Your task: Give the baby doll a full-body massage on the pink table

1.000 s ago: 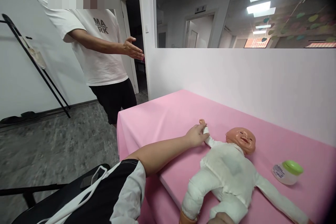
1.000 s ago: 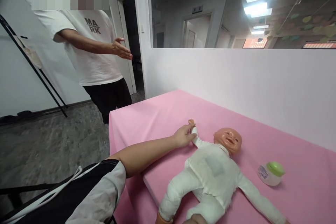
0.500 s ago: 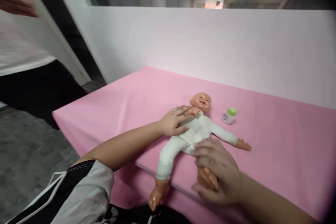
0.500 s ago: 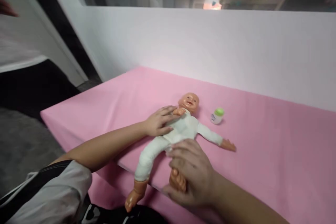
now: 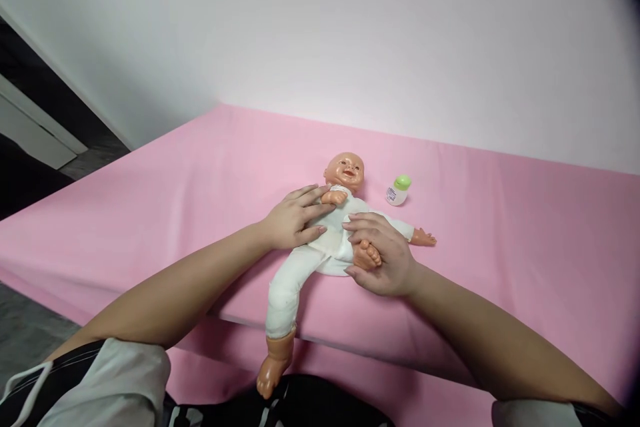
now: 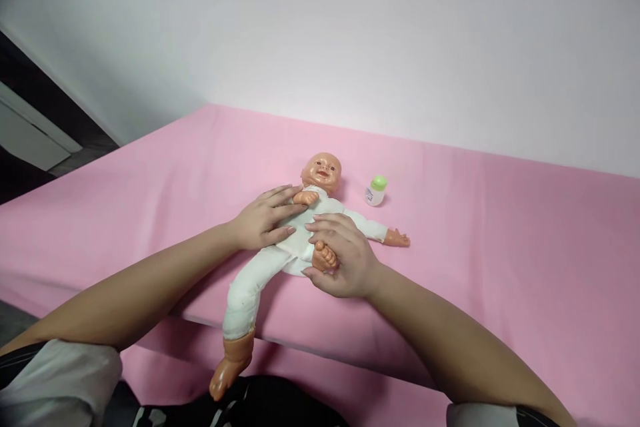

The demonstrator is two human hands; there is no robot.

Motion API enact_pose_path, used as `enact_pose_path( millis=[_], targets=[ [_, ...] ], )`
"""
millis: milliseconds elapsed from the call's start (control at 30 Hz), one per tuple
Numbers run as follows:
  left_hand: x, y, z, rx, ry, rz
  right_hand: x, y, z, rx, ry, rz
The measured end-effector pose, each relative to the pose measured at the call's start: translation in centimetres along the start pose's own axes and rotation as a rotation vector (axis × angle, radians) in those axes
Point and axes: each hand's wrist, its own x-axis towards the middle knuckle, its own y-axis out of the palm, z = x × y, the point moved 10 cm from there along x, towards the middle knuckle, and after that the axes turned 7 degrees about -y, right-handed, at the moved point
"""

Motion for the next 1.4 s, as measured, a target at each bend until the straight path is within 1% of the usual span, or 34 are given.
enact_pose_path(
  millis=[333,533,600,700,833,933,1167,1400],
  targets=[
    [0.1,-0.1,0.3,-0.056,-0.040,-0.016,0.3,0.1,0.5,-0.001,-0.031,0.020],
    [-0.1,-0.1,1.7,-0.109,-0.103,-0.060,0.4,0.1,1.9,-0.003,-0.076,0.041],
    [-0.2,0.0,2.0,-0.111,-0.102,-0.060,0.3,0.2,2.1,-0.002,-0.085,0.050],
    [-0.1,0.0,1.6,-0.091,-0.072,-0.056,0.1,0.3,1.5,-0.018,-0.062,0.054],
    [0.2,-0.1,0.4,-0.055,-0.014,-0.022,-0.2,0.3,-0.1,-0.034,-0.015,0.063],
    [0.3,-0.2,-0.1,-0.027,0.003,-0.006,-0.5,0.5,-1.1,-0.043,0.019,0.075],
    [0.2,0.4,0.0,0.023,-0.012,0.045,-0.9,1.3,-1.9,-0.040,0.028,0.088],
    [0.2,0.5,0.2,-0.019,-0.027,0.042,-1.1,1.4,-2.0,-0.036,0.038,0.088]
  ],
)
